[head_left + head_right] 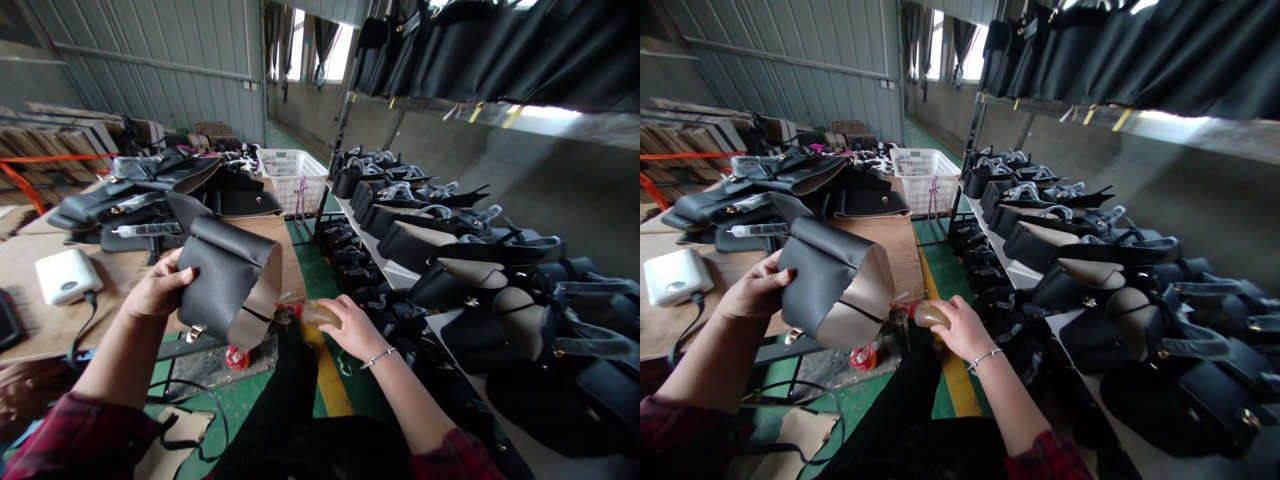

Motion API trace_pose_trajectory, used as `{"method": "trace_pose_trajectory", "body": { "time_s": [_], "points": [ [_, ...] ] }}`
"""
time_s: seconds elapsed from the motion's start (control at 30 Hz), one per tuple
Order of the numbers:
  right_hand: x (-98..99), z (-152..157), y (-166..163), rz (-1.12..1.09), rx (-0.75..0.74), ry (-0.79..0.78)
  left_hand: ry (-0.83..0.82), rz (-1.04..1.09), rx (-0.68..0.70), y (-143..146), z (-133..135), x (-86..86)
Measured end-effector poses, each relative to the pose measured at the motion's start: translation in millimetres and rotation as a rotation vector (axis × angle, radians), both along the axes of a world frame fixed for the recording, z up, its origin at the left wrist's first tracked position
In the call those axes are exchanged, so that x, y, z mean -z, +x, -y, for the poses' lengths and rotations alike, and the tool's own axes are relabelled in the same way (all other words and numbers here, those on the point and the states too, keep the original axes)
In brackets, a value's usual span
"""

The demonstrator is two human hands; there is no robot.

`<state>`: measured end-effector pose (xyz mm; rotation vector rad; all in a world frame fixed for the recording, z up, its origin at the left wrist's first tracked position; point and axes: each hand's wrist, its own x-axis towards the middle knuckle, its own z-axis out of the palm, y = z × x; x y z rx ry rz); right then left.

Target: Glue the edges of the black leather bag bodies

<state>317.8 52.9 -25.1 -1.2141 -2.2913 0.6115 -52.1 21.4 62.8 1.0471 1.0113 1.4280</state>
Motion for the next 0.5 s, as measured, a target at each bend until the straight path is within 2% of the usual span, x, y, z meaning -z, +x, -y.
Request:
{"method": "trace_pose_trajectory", "body": {
  "time_s": [0.23,0.5],
  "points": [
    [-6.0,19.8,-2.1,-0.020,-0.008,-0.068,0.026,0.050,-0.083,3.4,2.5,3.1],
    [3.1,54.4,4.0,-0.170,0.032,-0.144,0.042,0.087,-0.164,4.6,17.2,17.7]
  ]
}}
